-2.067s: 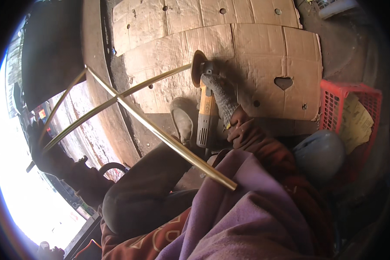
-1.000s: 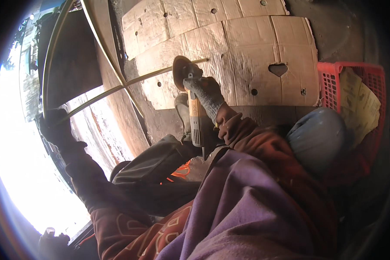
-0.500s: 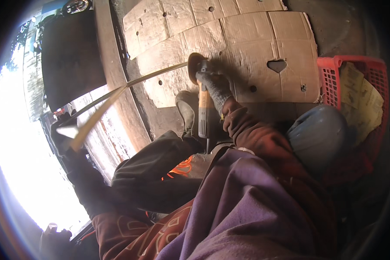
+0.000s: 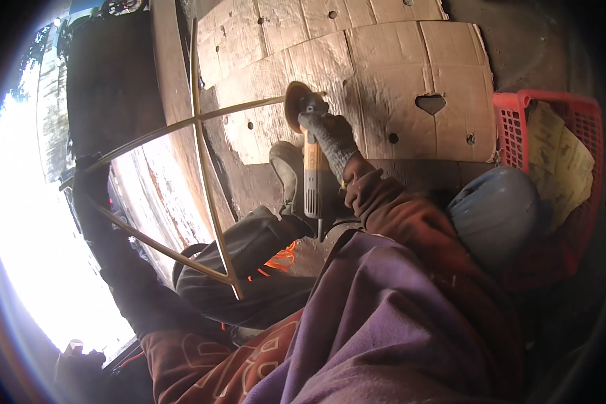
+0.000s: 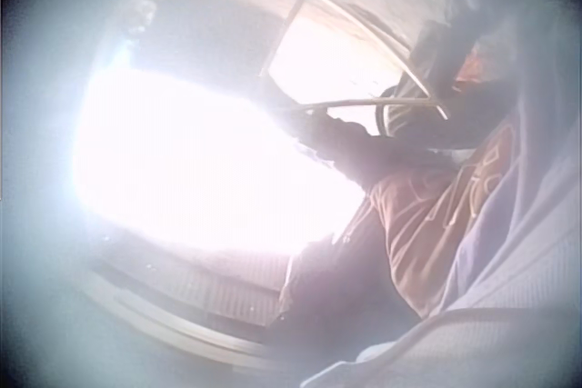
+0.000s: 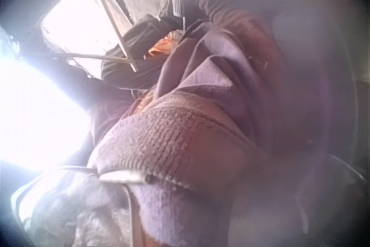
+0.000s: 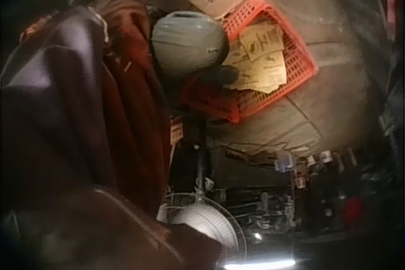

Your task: The person sands the joints of a thin metal frame using a power sander.

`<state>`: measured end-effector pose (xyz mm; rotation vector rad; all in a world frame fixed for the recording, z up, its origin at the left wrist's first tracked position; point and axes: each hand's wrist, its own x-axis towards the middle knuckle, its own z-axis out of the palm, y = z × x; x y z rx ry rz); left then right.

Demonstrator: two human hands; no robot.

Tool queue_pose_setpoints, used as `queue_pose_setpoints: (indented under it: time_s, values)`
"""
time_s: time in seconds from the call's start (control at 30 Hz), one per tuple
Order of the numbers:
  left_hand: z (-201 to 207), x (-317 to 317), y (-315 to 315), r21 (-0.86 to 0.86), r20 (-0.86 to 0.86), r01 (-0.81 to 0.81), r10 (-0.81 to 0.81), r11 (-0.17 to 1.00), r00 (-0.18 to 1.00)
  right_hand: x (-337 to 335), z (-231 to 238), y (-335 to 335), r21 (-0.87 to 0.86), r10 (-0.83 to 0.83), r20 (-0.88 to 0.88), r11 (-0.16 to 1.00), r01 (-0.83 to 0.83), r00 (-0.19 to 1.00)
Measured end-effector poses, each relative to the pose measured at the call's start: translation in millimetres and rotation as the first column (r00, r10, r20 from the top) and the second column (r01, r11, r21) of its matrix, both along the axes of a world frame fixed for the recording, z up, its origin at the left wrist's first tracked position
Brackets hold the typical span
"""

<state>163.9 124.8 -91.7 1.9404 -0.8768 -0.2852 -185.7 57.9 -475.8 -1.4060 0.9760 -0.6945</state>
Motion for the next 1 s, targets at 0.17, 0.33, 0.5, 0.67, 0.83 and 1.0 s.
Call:
queue_pose_setpoints:
  time_s: [0.17,0.33,0.5,0.67,0.83,1.0]
  values:
    - [-5,2,-18,0.01,0.004,0.04,-0.041,0.999,0.999,12,-69,19,0.343,-0.126,0.305,0.939,0.014,0.944]
    - [1,7,8,0.017,0.039,-0.003,0.002,1.0,0.999,-3,7,18,0.667,-0.182,0.252,0.745,-0.035,0.95]
    - [1,7,-4,0.013,0.032,0.037,-0.038,0.999,0.999,-4,-27,17,0.248,-0.004,0.18,0.968,-0.041,0.984]
    - [3,15,-4,0.027,0.05,0.073,-0.074,0.997,0.996,-15,10,12,0.663,-0.262,0.332,0.748,-0.027,0.906]
    - [7,43,15,0.109,0.104,0.098,-0.11,0.989,0.988,-10,26,14,0.773,-0.379,0.286,0.634,0.023,0.88]
    - [11,71,39,0.138,0.054,0.145,-0.153,0.98,0.987,4,-29,26,0.37,-0.148,0.221,0.927,0.058,0.964]
